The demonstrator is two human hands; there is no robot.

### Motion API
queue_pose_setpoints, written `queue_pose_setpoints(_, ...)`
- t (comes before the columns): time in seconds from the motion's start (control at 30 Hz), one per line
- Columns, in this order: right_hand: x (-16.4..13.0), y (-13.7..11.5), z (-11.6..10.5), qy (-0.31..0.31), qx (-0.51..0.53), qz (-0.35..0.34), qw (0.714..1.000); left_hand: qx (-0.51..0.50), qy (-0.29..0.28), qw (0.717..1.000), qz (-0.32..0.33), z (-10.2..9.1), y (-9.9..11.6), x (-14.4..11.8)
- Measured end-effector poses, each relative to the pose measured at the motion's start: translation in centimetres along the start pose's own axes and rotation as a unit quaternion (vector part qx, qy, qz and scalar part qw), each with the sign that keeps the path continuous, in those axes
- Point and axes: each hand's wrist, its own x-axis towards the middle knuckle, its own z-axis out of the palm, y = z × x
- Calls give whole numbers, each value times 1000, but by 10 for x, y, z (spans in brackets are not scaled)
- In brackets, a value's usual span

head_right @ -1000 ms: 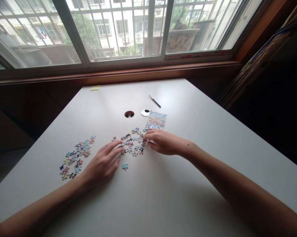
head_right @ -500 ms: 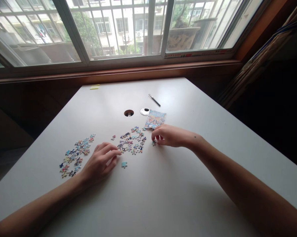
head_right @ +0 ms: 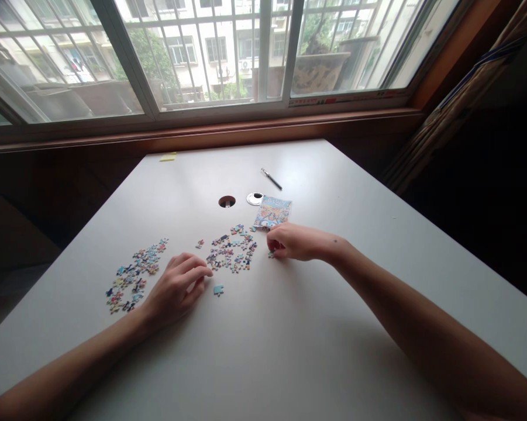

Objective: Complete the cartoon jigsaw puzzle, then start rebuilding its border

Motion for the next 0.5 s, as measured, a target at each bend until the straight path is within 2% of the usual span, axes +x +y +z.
queue_pose_setpoints(0.1,-1,-3,0,2,-21,22,1000,-11,6,1000,13,-1,0,0)
queue_pose_setpoints(0.2,-2,-8,0,0,-21,15,1000,-40,6,997,66,-2,0,-2)
queue_pose_setpoints(0.33,3,-27,10,7,59,-47,997,-53,-39,990,127,-3,1,-4)
queue_pose_setpoints(0.4,8,-42,23,18,122,-83,989,-48,-52,989,131,-4,1,-4)
queue_pose_setpoints(0.5,16,-60,48,72,161,-141,974,-40,-46,989,135,-5,3,-2)
